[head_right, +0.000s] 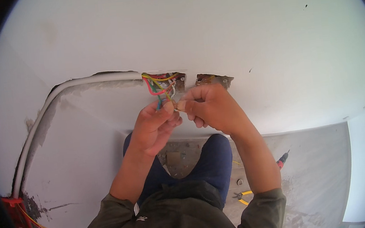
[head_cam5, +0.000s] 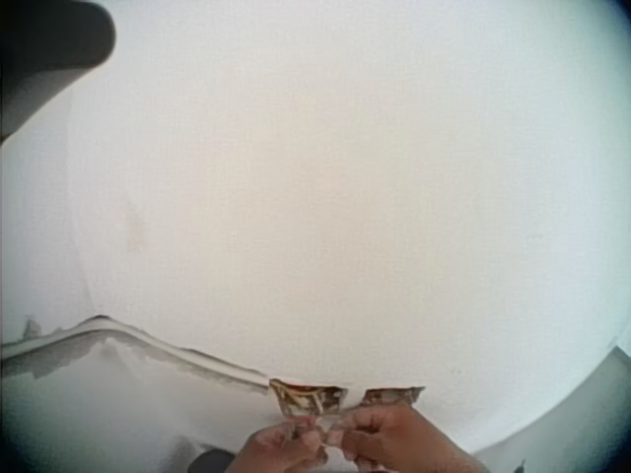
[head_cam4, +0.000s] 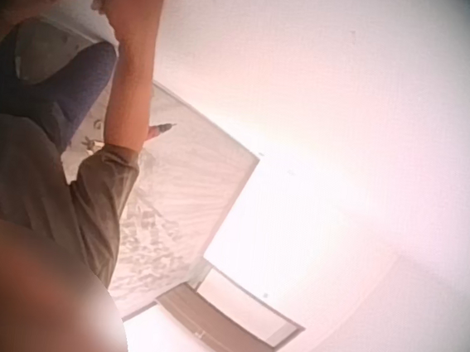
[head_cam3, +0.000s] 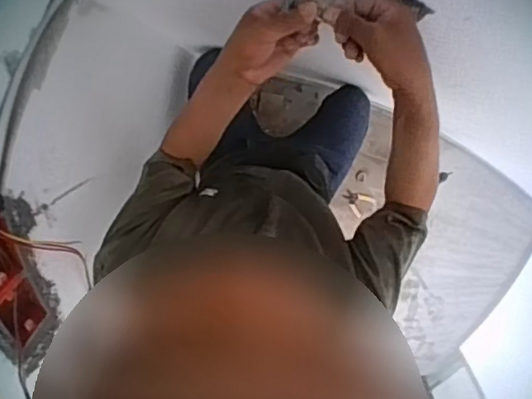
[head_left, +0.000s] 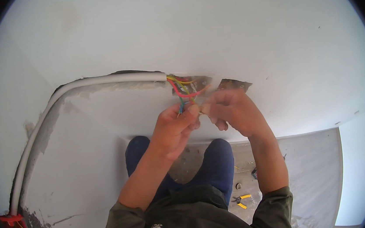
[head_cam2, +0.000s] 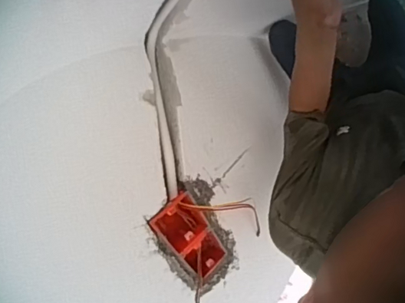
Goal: Installing and connecting electrical wires in a wall during a renovation.
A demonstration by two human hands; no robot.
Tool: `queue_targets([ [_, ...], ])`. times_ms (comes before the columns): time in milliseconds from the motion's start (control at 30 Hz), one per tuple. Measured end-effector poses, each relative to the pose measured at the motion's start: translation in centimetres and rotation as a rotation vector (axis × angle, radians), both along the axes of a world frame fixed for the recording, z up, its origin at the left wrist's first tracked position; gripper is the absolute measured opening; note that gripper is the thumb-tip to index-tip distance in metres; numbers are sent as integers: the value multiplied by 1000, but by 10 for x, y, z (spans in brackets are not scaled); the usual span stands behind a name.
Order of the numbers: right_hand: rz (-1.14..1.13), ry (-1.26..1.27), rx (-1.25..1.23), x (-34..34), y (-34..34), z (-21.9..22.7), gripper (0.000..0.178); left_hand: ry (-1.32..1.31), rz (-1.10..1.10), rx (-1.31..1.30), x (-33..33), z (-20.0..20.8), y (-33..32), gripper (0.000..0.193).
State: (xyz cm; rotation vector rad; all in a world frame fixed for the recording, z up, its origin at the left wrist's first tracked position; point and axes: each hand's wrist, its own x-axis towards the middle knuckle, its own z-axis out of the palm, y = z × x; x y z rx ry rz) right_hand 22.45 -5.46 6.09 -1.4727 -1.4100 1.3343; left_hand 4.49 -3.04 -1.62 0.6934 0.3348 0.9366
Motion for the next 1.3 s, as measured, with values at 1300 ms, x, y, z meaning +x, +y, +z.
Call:
queue_targets([
  [1300,-87,293,213,-19,-32,-37,19,221,64,70,-10,4,7,16],
])
